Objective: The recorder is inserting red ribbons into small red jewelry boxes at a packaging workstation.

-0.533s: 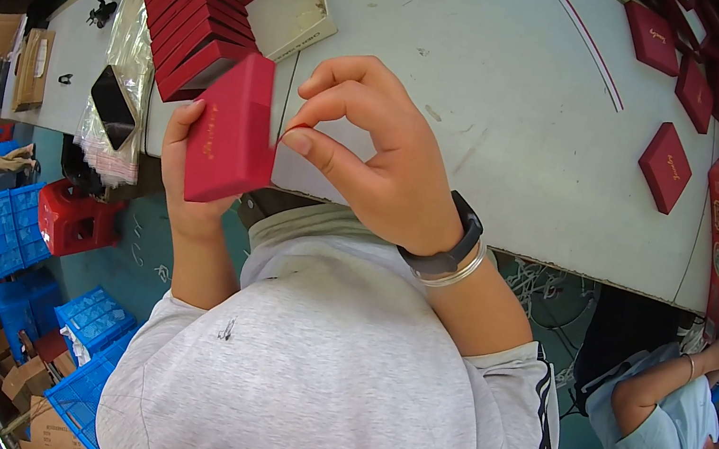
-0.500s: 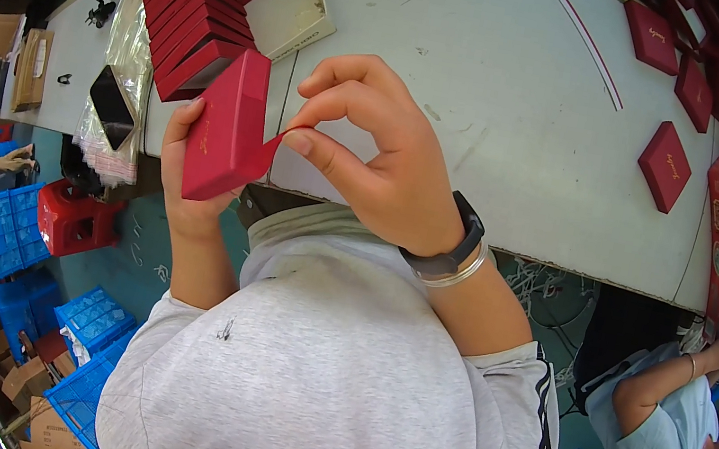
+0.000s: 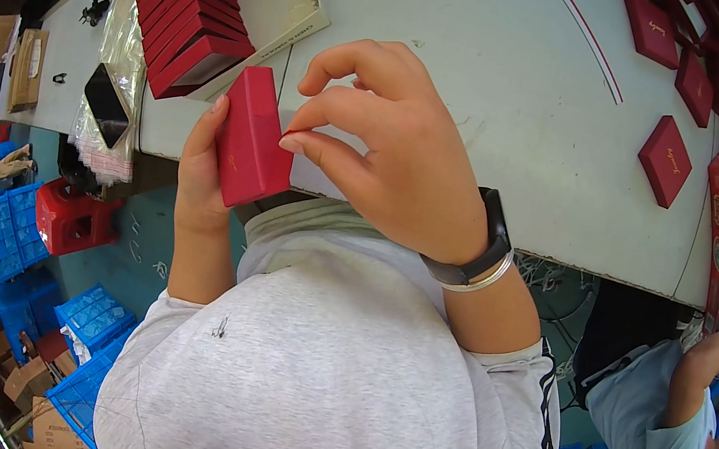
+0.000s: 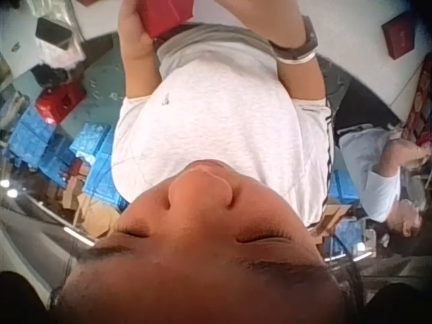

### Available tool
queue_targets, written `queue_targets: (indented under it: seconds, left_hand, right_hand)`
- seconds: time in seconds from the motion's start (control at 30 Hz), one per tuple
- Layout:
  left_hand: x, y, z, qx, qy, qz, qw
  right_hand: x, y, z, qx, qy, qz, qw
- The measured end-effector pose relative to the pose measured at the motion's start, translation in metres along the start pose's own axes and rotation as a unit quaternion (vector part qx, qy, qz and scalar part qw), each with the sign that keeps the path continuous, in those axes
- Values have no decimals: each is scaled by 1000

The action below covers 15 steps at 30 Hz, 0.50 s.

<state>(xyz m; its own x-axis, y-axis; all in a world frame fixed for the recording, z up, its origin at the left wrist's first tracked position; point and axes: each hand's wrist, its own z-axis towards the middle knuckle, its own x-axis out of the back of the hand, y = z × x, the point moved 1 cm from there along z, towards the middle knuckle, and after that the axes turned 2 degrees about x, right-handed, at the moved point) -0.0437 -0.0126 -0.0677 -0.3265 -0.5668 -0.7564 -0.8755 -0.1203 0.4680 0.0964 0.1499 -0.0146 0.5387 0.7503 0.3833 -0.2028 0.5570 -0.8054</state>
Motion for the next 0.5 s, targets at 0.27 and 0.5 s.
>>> queue_targets:
  seconds: [0.27,0.5]
  left_hand:
    - [-4,-10,2,1,27,71,997]
    - [-5,-9,-2,-12,35,110,993]
  right_hand:
    - [-2,0,1,1,7,-27,1000]
    - [-13,-1,-3,-8,16,-21,1000]
